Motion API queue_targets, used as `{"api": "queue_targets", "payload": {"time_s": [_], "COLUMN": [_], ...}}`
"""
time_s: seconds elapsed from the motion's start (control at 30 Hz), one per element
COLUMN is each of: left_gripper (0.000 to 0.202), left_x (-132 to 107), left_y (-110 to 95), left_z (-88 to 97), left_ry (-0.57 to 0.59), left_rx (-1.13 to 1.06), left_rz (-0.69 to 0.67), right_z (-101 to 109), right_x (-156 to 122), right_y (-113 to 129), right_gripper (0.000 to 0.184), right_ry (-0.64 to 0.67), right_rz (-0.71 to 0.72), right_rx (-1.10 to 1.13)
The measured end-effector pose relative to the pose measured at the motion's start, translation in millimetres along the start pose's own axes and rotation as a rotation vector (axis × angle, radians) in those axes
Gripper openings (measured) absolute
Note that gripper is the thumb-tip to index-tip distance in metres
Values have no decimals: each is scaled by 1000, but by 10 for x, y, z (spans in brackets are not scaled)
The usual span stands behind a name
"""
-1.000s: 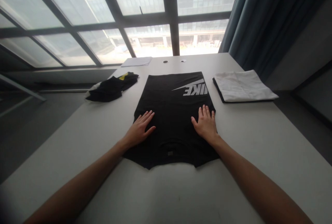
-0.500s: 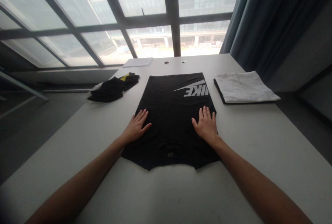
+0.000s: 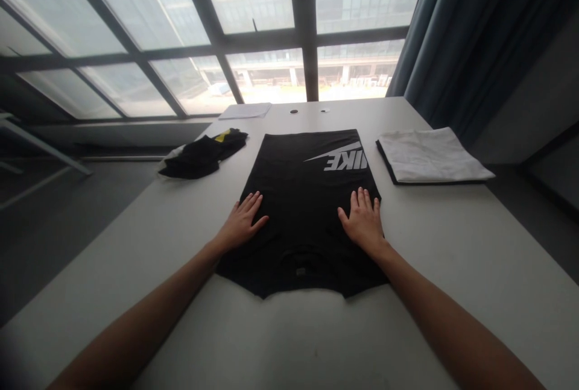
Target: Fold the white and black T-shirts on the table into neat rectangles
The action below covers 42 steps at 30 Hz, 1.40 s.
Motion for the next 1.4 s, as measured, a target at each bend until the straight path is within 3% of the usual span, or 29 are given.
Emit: {"api": "queue_targets", "payload": {"time_s": [1.4], "left_gripper": [72], "left_x": [-4], "left_y": [9], "left_z": [5], "left_ry": [-6], "left_rx": [15], "left_rz": [-2], "right_z": [9], "right_x": [12], "right_y": [9], "right_gripper": [73], "right_ry": [16], "right_rz": [-1], "right_rx": [17]}}
Point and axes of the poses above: each hand's wrist, its own x-axis towards the middle knuckle, its own z-axis out of the back of the hand, y = z × x, the point moved 2 cm from there along x, towards the middle knuckle, and after that the axes turned 7 degrees about -y, right-handed, at the moved point
